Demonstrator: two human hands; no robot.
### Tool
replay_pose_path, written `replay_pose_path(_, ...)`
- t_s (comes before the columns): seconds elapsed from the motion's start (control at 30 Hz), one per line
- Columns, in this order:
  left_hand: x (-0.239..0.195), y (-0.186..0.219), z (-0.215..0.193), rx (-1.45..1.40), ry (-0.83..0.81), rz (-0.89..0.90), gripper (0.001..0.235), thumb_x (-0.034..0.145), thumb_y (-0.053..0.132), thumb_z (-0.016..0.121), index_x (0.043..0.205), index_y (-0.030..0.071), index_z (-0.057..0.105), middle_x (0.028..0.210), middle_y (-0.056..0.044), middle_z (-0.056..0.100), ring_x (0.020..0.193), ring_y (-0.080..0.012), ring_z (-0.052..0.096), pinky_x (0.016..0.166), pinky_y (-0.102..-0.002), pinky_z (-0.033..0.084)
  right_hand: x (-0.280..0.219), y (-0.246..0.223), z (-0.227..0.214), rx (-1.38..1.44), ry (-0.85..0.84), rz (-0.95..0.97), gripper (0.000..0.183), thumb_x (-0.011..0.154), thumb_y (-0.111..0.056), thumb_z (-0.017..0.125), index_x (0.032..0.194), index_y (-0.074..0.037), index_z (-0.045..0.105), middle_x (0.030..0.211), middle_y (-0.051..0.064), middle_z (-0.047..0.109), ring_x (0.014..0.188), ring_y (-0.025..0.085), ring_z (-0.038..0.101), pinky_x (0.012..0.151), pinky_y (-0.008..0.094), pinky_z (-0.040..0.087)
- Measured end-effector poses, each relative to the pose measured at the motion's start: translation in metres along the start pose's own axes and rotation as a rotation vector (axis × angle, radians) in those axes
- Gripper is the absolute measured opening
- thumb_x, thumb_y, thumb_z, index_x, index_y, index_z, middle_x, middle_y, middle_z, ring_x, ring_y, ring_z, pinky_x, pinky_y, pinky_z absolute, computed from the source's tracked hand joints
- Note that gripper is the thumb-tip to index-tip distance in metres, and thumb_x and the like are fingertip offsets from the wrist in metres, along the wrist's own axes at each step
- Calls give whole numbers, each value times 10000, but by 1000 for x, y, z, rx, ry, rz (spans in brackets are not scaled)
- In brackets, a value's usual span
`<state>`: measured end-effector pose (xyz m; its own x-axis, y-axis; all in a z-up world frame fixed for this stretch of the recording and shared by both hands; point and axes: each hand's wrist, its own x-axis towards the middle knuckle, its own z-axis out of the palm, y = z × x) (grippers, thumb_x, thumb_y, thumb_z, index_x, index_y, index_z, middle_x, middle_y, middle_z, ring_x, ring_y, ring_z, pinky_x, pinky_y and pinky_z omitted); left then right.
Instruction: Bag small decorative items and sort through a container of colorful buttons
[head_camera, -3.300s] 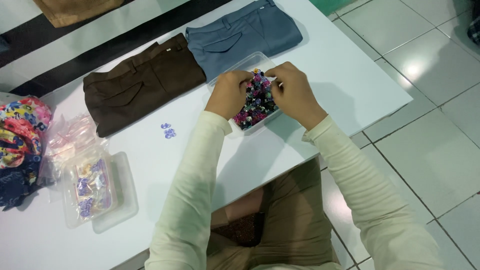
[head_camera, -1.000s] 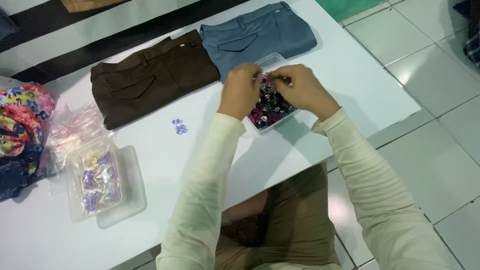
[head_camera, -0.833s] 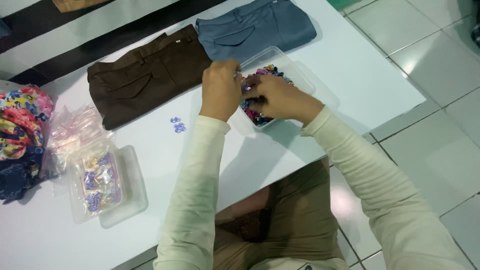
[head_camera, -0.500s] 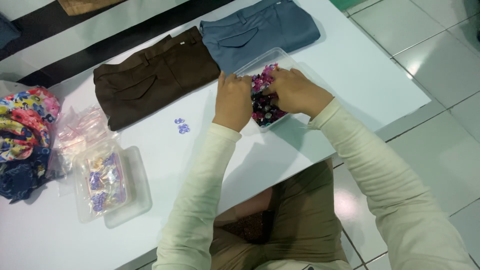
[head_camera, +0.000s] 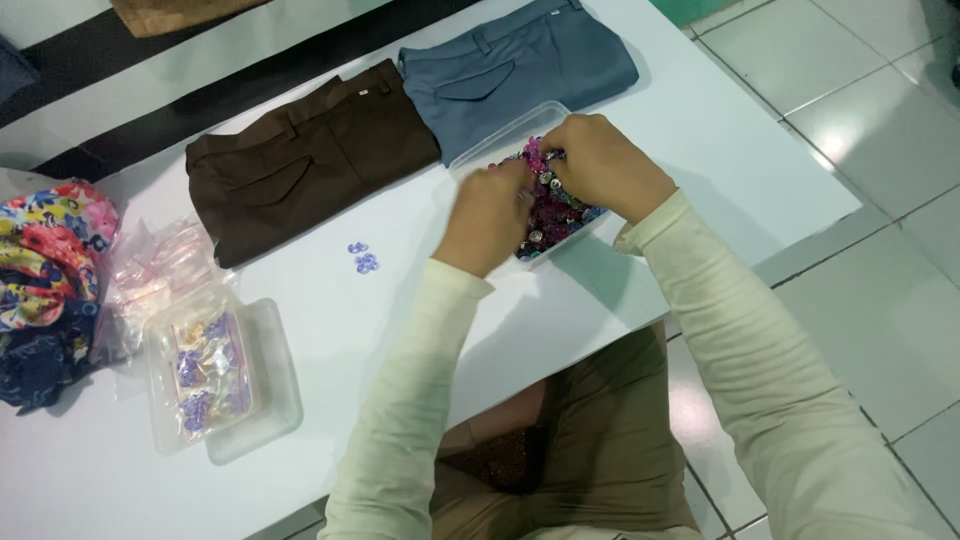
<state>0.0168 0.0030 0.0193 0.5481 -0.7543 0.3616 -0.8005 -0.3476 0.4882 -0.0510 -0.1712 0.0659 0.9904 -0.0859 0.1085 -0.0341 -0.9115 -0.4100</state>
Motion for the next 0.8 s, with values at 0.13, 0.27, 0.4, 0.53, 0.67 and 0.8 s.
replay_pose_path(0.13,-12,5,-34,-57,179,49,162,841,-12,725,984,62,709,909,-160,737,899,-429,690,830,-527,539,2,4,3,-6,-5,19,267,901,-1,676,1152,28,763,1002,245,730,951,427,735,765,457,613)
replay_pose_path(0.27,-20,-12,-12,-169,298,24,148,927,67,727,1058,134,733,982,-39,733,999,-270,669,991,-426,453,-2,0,-2,-90,-48,93,223,906,16,655,1091,32,778,924,249,740,898,433,743,724,483,618)
replay_pose_path(0.4,-23,-16,3,-317,434,10,148,996,130,690,1133,177,721,1004,-7,733,1025,-214,668,1083,-412,379,-9,-19,-17,-164,-87,150,176,892,-15,680,1025,28,787,870,252,749,847,431,749,680,499,615)
replay_pose_path(0.53,-27,-16,9,-351,505,15,138,985,132,706,1115,175,714,965,1,728,997,-214,690,1069,-411,403,-10,-24,1,-199,-93,160,120,863,-74,734,938,-1,792,790,222,740,756,390,749,605,477,612)
replay_pose_path(0.67,-29,-16,9,-390,604,66,142,983,126,702,1120,163,707,981,-23,721,980,-262,694,997,-416,463,7,-10,21,-160,-83,132,141,884,-23,714,985,48,783,827,273,741,784,444,746,618,509,604)
replay_pose_path(0.8,-33,-14,14,-328,714,77,183,995,127,698,1170,182,694,1072,12,714,1036,-222,681,996,-370,469,-5,-33,-8,104,46,53,155,933,43,698,1067,73,769,929,326,731,808,468,736,666,466,603)
